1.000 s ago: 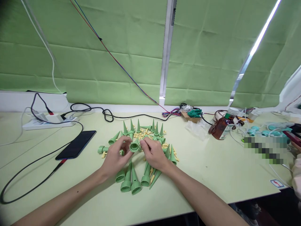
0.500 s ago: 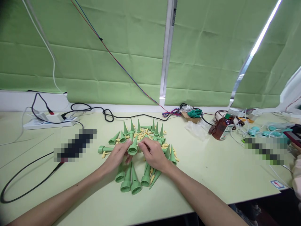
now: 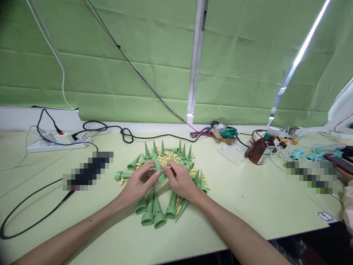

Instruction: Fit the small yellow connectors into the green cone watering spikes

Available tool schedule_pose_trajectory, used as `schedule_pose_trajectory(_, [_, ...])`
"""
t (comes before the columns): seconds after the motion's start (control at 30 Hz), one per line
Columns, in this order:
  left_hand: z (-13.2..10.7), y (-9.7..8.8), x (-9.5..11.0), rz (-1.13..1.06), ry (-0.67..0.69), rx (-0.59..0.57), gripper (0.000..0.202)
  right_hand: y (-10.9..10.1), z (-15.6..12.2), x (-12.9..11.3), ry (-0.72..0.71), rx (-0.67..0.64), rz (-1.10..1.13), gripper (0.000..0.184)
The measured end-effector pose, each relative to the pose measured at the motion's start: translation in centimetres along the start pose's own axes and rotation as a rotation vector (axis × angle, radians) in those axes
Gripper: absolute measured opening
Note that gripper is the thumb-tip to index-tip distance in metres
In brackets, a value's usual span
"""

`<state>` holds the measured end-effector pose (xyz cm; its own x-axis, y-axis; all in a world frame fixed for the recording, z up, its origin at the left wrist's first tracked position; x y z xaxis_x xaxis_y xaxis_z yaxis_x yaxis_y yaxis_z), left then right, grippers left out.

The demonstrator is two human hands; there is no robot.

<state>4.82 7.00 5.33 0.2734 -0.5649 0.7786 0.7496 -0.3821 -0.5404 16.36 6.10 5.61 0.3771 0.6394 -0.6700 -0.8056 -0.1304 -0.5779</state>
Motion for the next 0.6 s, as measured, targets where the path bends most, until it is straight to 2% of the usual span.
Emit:
schedule_pose_trajectory(0.33, [-1.0, -0.2, 1.8, 0.260, 0.172, 0.100, 0.007, -0.2, 0.1, 0.0, 0.007, 0.010, -0.045, 0.030])
schedule_pose_trajectory(0.6, [-1.4, 0.3, 2.2, 0.396, 0.246, 0.096, 0.024, 0.1, 0.1, 0.4, 0.047, -0.008, -0.087, 0.036])
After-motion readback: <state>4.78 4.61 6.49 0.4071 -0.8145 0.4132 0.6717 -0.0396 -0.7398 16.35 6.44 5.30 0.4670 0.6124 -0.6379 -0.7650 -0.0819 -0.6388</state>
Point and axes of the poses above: each hand's wrist, its own z-axis towards the middle knuckle, its own y-axis out of the palm, x = y × z, the point moved 10 cm from there along z, towards the middle knuckle, and after that the axes turned 15 degrees about -x, right-handed, at the moved point
